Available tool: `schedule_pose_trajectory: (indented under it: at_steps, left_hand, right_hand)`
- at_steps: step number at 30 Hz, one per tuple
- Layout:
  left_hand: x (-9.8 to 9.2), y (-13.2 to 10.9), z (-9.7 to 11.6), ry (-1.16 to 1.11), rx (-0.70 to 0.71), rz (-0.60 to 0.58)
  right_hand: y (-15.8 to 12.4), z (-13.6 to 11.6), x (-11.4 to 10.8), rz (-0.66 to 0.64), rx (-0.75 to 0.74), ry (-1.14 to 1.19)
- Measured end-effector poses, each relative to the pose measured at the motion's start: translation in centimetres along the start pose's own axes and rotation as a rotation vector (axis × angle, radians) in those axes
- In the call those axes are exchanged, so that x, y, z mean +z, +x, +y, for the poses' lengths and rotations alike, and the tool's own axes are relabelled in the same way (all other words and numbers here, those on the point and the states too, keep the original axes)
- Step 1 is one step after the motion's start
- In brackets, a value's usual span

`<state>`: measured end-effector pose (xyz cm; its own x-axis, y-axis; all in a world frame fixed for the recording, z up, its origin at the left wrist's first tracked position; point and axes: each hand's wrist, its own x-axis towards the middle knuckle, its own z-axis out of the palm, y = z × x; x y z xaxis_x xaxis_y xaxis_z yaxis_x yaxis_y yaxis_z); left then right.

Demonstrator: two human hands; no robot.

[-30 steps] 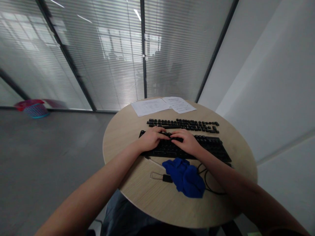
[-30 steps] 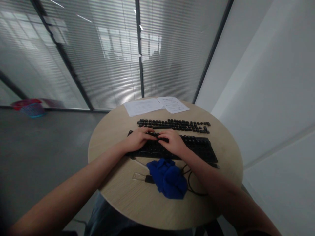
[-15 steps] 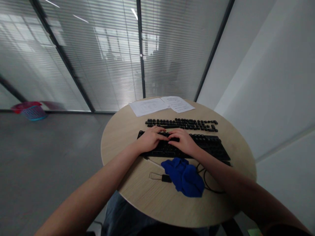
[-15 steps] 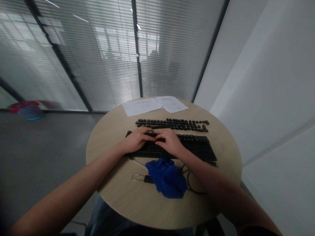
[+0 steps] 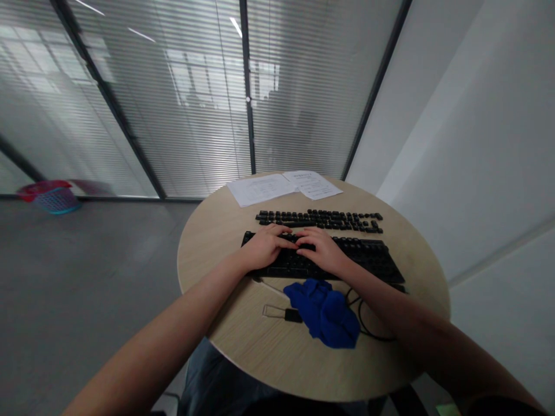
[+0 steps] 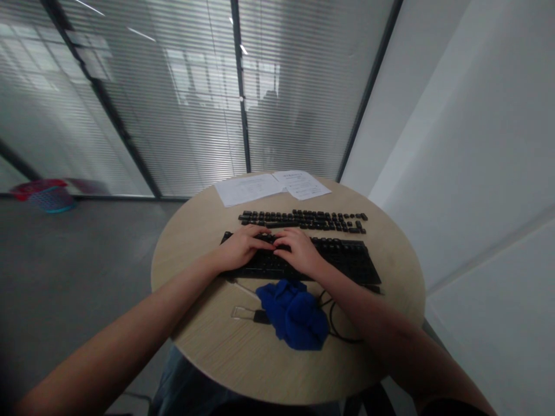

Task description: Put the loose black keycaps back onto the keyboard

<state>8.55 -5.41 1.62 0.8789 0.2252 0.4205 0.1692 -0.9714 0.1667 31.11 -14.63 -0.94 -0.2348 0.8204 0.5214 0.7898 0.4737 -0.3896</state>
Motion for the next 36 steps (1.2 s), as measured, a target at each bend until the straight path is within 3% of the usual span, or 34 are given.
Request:
schedule_pose_trajectory:
  at_steps: [17, 22, 27, 36]
  left_hand:
    - [-0.01, -0.02, -0.03, 0.002, -0.025, -0.019]
    - [0.05, -0.02, 0.04, 0.017, -0.034, -0.018]
    - [-0.02, 0.27, 0.35, 0.059, -0.055, -0.039]
    - [0.14, 0.58, 0.42, 0.081, -0.027, -0.058]
  right_hand:
    - [-0.13, 0.14, 0.19, -0.006, 0.003, -0.025]
    - [-0.40, 0.09, -0.01, 0.122, 0.007, 0.060]
    - [-0.49, 0.41, -0.19, 0.265, 0.141, 0.108]
    - [-0.53, 0.40, -0.78, 0.325, 0.234, 0.084]
